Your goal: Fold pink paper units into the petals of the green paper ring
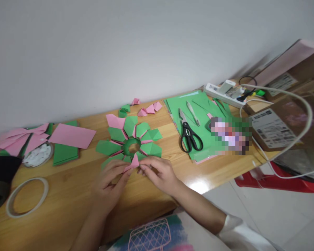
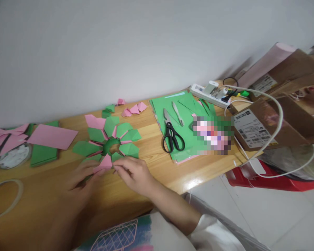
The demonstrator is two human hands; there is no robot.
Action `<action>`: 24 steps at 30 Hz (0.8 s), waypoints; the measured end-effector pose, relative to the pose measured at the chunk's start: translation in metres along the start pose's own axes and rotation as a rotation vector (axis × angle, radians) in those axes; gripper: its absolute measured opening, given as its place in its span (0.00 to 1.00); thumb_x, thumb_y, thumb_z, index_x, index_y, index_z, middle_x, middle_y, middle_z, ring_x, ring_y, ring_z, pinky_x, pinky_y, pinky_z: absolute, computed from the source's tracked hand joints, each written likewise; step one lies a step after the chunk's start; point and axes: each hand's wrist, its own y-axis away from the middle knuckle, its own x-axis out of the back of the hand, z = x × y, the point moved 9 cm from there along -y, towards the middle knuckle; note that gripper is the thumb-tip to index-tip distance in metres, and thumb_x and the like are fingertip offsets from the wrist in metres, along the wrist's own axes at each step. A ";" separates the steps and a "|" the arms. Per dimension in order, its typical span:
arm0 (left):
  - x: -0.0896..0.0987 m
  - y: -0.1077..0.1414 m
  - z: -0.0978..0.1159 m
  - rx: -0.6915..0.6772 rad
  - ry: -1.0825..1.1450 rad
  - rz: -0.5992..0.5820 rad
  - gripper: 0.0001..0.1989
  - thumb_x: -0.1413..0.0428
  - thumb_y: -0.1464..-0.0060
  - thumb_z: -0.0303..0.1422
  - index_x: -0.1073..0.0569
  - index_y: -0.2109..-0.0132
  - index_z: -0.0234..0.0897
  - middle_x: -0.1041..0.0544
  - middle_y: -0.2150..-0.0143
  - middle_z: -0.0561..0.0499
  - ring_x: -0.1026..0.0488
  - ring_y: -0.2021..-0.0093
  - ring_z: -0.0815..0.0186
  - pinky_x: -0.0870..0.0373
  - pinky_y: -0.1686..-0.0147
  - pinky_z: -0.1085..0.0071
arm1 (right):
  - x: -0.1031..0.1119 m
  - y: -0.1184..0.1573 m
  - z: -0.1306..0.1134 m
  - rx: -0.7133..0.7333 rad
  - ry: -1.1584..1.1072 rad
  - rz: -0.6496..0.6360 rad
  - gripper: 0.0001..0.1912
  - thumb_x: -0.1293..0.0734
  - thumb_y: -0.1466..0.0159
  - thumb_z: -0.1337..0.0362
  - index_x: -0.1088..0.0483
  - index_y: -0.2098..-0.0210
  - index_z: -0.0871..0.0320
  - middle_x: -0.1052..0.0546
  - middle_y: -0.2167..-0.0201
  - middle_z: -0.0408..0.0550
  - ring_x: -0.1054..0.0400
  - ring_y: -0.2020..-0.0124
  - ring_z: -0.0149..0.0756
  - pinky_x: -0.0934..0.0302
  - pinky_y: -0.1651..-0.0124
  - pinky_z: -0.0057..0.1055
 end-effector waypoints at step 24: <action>-0.002 -0.005 0.007 -0.041 0.007 -0.003 0.10 0.41 0.46 0.23 0.23 0.59 0.42 0.21 0.66 0.53 0.24 0.65 0.69 0.26 0.65 0.72 | 0.000 -0.001 -0.001 0.006 0.030 -0.001 0.08 0.39 0.33 0.67 0.27 0.64 0.58 0.22 0.74 0.45 0.28 0.73 0.28 0.33 0.67 0.25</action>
